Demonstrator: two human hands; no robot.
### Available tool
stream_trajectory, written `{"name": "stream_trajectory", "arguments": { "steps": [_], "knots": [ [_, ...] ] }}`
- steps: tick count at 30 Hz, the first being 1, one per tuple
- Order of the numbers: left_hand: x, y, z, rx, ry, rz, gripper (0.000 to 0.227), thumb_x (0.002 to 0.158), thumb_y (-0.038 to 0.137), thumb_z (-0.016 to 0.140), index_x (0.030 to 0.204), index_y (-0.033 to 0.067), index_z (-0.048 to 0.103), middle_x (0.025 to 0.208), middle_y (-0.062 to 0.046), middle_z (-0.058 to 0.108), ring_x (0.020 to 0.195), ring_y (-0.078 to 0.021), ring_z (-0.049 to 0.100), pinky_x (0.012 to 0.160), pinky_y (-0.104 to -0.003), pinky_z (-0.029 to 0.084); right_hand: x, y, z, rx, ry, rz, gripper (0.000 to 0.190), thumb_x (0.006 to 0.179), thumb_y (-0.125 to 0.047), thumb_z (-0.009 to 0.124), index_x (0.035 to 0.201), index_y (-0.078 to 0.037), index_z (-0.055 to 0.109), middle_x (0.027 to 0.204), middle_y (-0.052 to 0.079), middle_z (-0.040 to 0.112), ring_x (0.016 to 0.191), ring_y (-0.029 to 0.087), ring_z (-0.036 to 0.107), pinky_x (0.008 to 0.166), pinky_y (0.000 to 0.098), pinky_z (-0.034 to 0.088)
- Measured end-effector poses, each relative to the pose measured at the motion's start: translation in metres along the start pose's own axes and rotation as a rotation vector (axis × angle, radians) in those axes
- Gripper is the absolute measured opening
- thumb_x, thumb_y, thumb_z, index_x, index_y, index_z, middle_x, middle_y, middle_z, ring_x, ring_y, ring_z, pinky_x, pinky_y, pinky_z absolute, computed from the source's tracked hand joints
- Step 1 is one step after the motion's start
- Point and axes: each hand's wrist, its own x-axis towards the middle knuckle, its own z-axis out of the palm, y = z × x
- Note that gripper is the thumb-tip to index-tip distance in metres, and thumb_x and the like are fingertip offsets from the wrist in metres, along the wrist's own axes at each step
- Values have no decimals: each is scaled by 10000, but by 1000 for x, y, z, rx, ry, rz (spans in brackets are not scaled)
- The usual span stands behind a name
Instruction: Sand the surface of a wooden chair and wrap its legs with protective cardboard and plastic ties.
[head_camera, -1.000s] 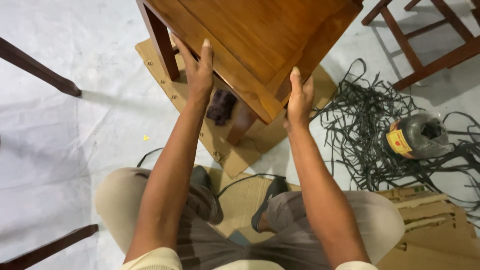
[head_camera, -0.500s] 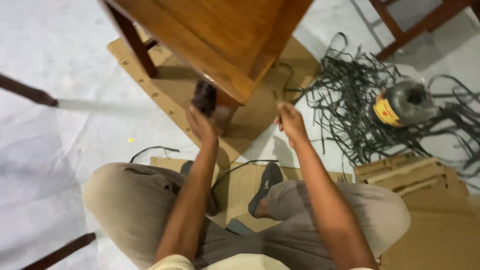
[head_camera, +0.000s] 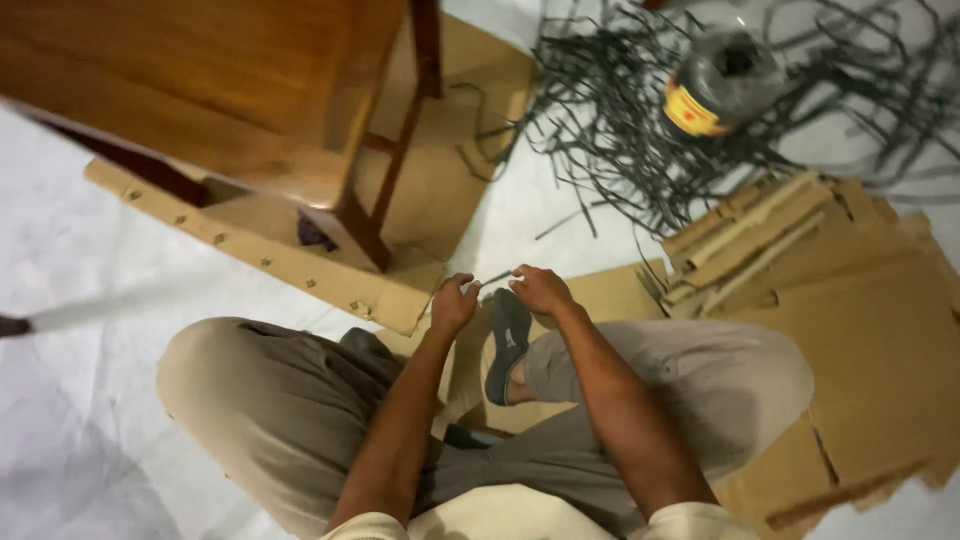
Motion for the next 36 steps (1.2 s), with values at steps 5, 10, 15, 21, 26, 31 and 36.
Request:
{"name": "stream_trajectory", "arguments": {
  "steps": [5, 10, 15, 21, 26, 31, 36],
  "knots": [
    [-11, 27, 5, 182, -116, 51, 394, 898, 346, 688, 1187, 82, 731, 1196, -222, 700, 1098, -389, 675, 961, -466, 526, -20, 9, -9, 42, 6, 76, 412, 953, -397, 618, 1260, -129, 679, 1134, 177, 744, 1081, 368, 688, 930, 473, 531],
    [-4, 19, 23, 241, -116, 148, 354, 909, 295, 695, 1179, 69, 724, 1192, -231, 688, 1108, -406, 659, 964, -475, 521, -28, 28, -15, 54, 84, 111, 400, 955, -397, 624, 1233, -118, 696, 1134, 180, 743, 1088, 379, 678, 935, 476, 530],
    [-3, 28, 31, 263, -81, 174, 333, 905, 218, 688, 1204, 70, 695, 1209, -223, 677, 1119, -414, 646, 962, -486, 518, -27, 40, -14, 60, 118, 109, 375, 972, -378, 618, 1215, -103, 692, 1122, 177, 742, 1091, 379, 679, 939, 477, 529],
    [3, 13, 39, 318, -39, 224, 409, 832, 113, 684, 1239, 80, 667, 1228, -205, 670, 1123, -415, 639, 947, -494, 523, -6, 58, -11, 11, 207, 284, 316, 948, -351, 613, 1180, -166, 725, 1181, 135, 718, 1116, 371, 656, 934, 481, 525],
    [0, 0, 53, 332, -230, 121, 384, 880, 241, 724, 1237, 112, 665, 1235, -195, 661, 1131, -401, 641, 958, -497, 521, -17, 98, -1, 80, 353, 281, 338, 944, -346, 622, 1163, -108, 722, 1189, 169, 723, 1142, 377, 654, 984, 480, 517],
    [-6, 6, 70, 346, -344, 144, 415, 887, 267, 717, 1263, 102, 658, 1250, -211, 651, 1143, -399, 642, 970, -487, 526, -36, 166, 14, 59, 451, 421, 419, 921, -336, 641, 1220, -48, 696, 1236, 278, 656, 1178, 434, 611, 1016, 494, 494],
    [-7, 28, 77, 384, -441, 168, 446, 910, 298, 698, 1303, 95, 643, 1281, -209, 643, 1160, -392, 638, 974, -493, 520, -46, 213, 12, 212, 613, 716, 486, 854, -344, 656, 1246, -57, 678, 1336, 258, 577, 1262, 414, 522, 1035, 511, 432]
  ]
}}
